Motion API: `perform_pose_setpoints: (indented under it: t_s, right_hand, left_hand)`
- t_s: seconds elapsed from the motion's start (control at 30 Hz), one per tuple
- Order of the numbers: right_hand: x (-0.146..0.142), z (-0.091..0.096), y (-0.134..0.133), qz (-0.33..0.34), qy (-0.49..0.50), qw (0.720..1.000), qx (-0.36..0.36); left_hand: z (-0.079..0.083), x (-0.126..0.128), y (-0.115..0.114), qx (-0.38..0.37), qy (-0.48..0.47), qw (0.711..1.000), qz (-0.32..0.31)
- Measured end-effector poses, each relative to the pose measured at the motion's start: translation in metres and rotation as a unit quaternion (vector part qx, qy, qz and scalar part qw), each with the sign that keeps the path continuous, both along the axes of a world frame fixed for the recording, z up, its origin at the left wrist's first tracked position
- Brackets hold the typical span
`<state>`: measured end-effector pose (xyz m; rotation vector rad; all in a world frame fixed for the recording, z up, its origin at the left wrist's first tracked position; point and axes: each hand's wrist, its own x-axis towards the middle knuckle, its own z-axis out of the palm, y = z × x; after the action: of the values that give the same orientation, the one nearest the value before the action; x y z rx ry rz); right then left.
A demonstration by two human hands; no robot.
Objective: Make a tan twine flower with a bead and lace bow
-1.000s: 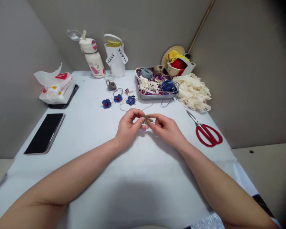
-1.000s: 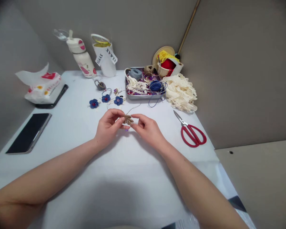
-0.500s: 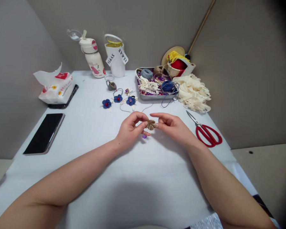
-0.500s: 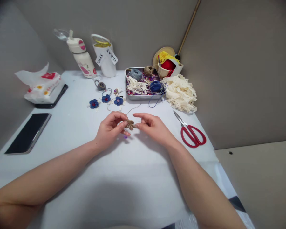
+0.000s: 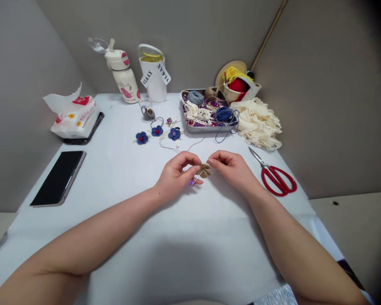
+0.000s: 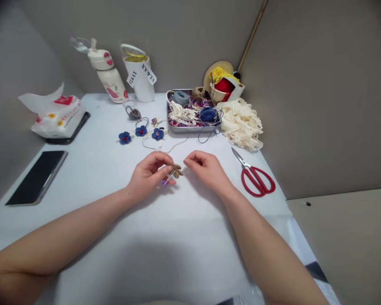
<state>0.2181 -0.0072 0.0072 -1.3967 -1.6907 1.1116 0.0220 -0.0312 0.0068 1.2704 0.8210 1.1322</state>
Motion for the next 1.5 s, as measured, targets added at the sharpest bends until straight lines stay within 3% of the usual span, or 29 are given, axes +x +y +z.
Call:
perform_pose_setpoints:
  t_s: [0.2,0.47,0.73,0.97,1.07,1.2,1.3,1.5]
  right_hand:
    - [0.000,-0.007,0.003,-0.069,-0.027,0.997,0.019]
    - [0.004,-0.009,0.005,-0.138,-0.136,0.977,0.093]
    - [0.011,-0.014,0.007,-0.155,-0.235,0.951,0.127]
    - [0.011,-0.007,0.002,-0.119,-0.296,0.937,0.139]
    - [0.003,0.003,-0.007,-0.120,-0.234,0.935,0.238]
    - [-0.014,0.009,-0.022,-0.001,-0.167,0.918,0.361]
    - [-0.023,0.005,-0.026,0.046,-0.194,0.907,0.370]
    - [-0.026,-0.002,-0.025,0.032,-0.225,0.904,0.361]
  left_hand:
    - [0.002,0.001,-0.001,-0.007,-0.002,1.000,0.006]
    - [0.003,0.002,-0.002,-0.018,-0.004,1.000,0.015]
    - [0.006,0.001,-0.004,-0.040,0.001,0.999,0.009]
    - [0.004,0.004,0.000,-0.071,0.008,0.996,0.055]
    - [0.001,0.004,0.004,-0.081,0.018,0.993,0.085]
    - [-0.003,0.003,0.007,-0.076,0.050,0.990,0.104]
    - [-0.003,0.002,0.008,-0.054,0.097,0.987,0.119]
    - [-0.003,0.003,0.007,-0.059,0.075,0.990,0.100]
